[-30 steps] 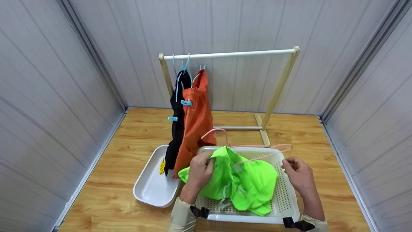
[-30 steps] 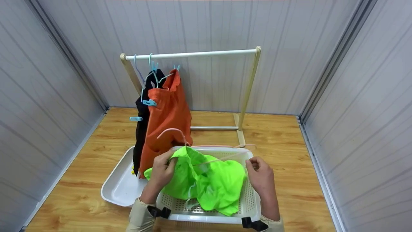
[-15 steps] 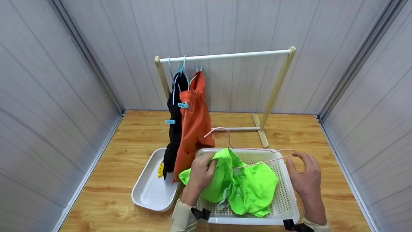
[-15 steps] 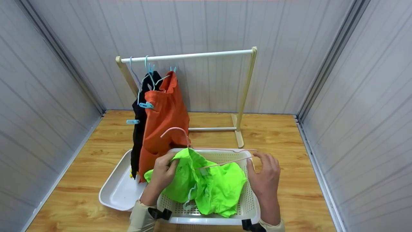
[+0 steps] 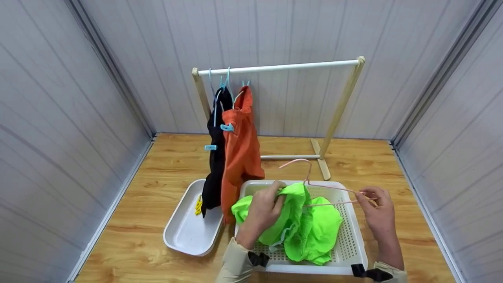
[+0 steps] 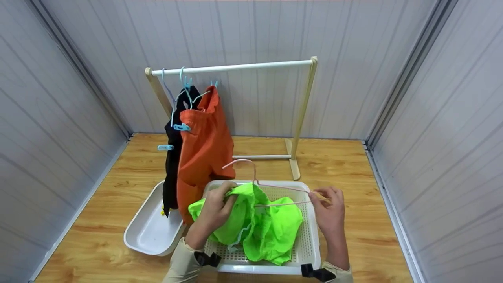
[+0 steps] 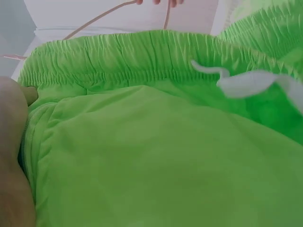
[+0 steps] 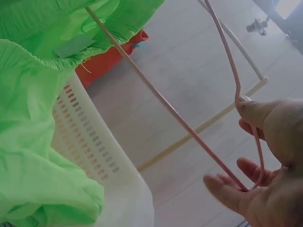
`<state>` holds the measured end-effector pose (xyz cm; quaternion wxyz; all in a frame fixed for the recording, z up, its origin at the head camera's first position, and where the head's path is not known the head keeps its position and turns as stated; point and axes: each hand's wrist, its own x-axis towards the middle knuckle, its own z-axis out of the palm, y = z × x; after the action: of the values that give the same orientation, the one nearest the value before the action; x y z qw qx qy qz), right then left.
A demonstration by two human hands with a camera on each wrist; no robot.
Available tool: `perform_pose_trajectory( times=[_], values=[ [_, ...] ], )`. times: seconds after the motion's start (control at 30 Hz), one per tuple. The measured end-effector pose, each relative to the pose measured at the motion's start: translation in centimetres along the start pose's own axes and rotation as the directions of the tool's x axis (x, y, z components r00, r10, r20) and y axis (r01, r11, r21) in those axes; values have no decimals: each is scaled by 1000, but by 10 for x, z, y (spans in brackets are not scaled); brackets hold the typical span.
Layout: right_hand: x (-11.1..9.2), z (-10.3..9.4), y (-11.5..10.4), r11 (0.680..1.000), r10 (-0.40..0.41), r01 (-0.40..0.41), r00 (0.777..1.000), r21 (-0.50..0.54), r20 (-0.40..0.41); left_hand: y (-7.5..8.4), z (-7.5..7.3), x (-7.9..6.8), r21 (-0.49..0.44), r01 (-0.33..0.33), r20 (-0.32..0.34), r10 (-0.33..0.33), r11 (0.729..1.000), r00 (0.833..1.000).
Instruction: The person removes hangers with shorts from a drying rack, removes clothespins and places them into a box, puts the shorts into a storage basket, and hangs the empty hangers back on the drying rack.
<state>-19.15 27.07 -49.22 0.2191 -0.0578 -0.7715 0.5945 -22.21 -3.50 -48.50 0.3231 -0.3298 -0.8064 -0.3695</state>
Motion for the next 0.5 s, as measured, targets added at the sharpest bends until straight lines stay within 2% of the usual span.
perform_pose_trajectory(
  times=[0.1,0.23,0.37,0.5],
  values=[
    [0,-5,1,997,13,-7,997,76,-78,5,6,4,-47,-32,-1,32,998,999],
    [-1,-10,3,991,61,-46,991,124,-119,7,11,8,-108,-80,-21,78,991,997],
    [-4,-15,4,996,69,-60,986,66,-150,9,14,10,-155,-94,-29,91,983,995],
    [-7,-18,5,997,61,-48,976,64,-207,12,17,8,-209,-59,-6,59,976,998]
  ],
)
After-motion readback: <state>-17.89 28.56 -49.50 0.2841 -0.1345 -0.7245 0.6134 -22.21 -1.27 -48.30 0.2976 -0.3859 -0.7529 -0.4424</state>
